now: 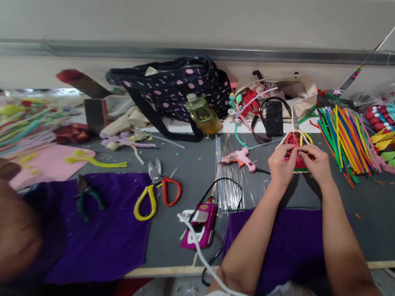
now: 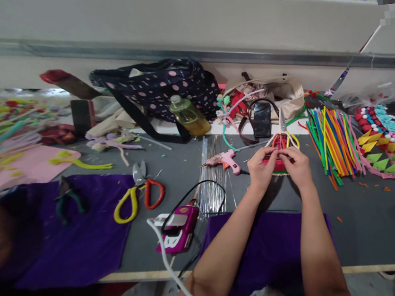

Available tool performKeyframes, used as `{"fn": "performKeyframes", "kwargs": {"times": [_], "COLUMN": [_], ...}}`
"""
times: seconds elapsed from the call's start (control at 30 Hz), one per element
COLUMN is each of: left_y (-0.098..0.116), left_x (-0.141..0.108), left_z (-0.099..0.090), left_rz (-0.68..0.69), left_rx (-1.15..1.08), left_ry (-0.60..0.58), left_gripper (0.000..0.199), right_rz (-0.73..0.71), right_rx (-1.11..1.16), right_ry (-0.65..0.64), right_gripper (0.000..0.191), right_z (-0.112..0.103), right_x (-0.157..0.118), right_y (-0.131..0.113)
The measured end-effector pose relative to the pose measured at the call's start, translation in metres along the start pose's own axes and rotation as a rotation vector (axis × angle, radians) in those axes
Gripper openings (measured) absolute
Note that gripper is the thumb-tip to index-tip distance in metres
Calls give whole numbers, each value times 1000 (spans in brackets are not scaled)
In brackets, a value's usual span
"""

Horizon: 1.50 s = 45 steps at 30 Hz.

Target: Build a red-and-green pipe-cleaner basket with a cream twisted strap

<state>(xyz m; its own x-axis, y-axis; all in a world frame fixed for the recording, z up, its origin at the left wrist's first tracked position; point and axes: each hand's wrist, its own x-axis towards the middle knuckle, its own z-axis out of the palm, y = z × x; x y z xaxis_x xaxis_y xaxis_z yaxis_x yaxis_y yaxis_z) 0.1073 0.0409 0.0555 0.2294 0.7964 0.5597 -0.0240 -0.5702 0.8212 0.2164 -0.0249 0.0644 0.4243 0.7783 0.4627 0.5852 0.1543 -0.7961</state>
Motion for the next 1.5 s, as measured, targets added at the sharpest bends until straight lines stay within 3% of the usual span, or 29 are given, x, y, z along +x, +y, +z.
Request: {"fn": "performKeyframes", "kwargs": {"times": [0.17,0.77,1.0,1.13,1.33,1.5], "left_y": [4,2,3,-2,-27,-47], "left_x": [0,3,4,5,1,0], "left_z": [1,-2,-1,-2,-1,4], "left_rz": [-17,-77,-74,-134,-254,-346], "left_rx": [-4,-51,-84,-88,18,-48], "left_ry": [-17,8,5,86,233,304], "left_gripper": [15,14,15,17,23,27], "right_rz": [77,154,207,208,264,383], "right_rx": [70,412,409,412,488,625], "right_ry": [106,-125,-149,-47,225,341], "right_gripper": [18,19,21,20,20,25], "right_z": [0,17,20,22,33,43], "right_x": [3,12,12,9,3,-1], "right_y": [3,19,20,23,25,23]}}
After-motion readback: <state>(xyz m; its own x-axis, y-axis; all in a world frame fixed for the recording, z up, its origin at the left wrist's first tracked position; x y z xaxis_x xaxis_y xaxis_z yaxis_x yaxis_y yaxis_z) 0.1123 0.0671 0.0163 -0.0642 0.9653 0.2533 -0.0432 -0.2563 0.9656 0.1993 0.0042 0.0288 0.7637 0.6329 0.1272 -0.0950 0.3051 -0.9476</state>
